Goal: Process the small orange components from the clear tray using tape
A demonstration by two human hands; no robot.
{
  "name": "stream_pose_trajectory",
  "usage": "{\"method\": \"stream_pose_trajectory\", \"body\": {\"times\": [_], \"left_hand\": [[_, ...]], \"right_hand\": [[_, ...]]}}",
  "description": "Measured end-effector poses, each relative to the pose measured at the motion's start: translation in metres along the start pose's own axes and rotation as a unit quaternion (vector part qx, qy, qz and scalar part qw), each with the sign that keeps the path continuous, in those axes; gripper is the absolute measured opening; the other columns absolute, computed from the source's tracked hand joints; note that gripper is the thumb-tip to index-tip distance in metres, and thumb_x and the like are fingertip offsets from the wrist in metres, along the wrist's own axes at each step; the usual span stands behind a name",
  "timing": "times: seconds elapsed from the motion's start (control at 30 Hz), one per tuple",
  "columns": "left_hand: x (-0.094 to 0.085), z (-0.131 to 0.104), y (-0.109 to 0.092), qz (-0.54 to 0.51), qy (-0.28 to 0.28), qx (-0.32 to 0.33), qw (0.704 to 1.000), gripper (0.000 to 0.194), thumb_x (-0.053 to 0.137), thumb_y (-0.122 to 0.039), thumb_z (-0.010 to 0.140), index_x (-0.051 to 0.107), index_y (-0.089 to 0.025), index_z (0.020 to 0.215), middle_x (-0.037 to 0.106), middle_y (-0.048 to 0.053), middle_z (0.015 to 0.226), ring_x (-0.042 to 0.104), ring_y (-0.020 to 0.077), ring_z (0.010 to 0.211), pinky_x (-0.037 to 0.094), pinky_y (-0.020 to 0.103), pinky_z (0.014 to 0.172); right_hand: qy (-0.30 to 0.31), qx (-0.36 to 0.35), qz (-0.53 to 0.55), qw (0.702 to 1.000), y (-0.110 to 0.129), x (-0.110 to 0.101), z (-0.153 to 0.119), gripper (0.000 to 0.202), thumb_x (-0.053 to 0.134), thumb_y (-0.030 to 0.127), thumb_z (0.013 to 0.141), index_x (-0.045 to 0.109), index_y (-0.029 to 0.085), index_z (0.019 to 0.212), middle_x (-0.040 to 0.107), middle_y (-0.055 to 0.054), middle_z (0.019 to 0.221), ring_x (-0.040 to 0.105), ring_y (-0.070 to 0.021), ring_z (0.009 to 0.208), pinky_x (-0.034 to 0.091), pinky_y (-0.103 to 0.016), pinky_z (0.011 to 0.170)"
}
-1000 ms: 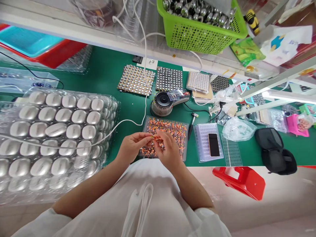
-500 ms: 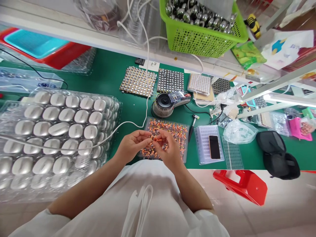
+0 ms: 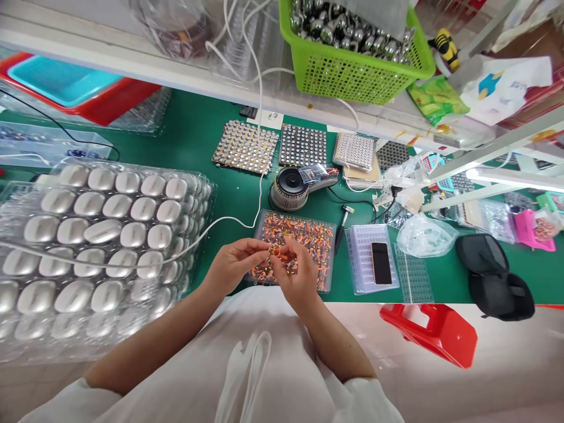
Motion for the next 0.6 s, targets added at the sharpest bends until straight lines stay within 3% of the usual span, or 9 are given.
{"method": "stream_pose_trajectory", "body": {"times": [0.23, 0.43, 0.6], "left_hand": [[0.001, 0.003, 0.009, -0.032, -0.006, 0.002, 0.999, 0.017, 0.074, -0.032, 0.070, 0.072, -0.017, 0.078, 0.071, 0.003, 0.073, 0.063, 0.0144, 0.066, 0.048, 0.024, 0.063], [-0.001, 0.005, 0.020, -0.077, -0.004, -0.024, 0.997, 0.018, 0.074, -0.032, 0.069, 0.071, -0.016, 0.077, 0.071, 0.004, 0.073, 0.062, 0.0144, 0.066, 0.047, 0.025, 0.063], [-0.002, 0.005, 0.023, -0.079, -0.008, -0.034, 0.996, 0.019, 0.076, -0.031, 0.067, 0.071, -0.016, 0.078, 0.071, 0.003, 0.073, 0.062, 0.0139, 0.066, 0.047, 0.025, 0.063]], "right_hand": [[0.037, -0.063, -0.025, 0.997, 0.016, 0.007, -0.004, 0.044, 0.065, 0.019, 0.080, 0.049, 0.026, 0.120, 0.064, -0.004, 0.092, 0.062, -0.0173, 0.079, 0.056, -0.034, 0.072], [0.074, 0.029, 0.070, 0.994, 0.000, 0.000, 0.001, 0.031, 0.062, 0.027, 0.083, 0.054, 0.023, 0.112, 0.063, -0.004, 0.090, 0.060, -0.0149, 0.075, 0.054, -0.031, 0.069], [0.088, 0.053, 0.039, 0.994, -0.004, -0.003, 0.009, 0.015, 0.059, 0.027, 0.085, 0.060, 0.022, 0.098, 0.063, -0.004, 0.088, 0.060, -0.0150, 0.075, 0.052, -0.029, 0.068]]}}
Point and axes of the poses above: each hand's wrist, its own z-axis towards the middle knuckle, its own x-axis out of the palm, y = z × x, the point moved 10 cm from there along z, towards the middle knuckle
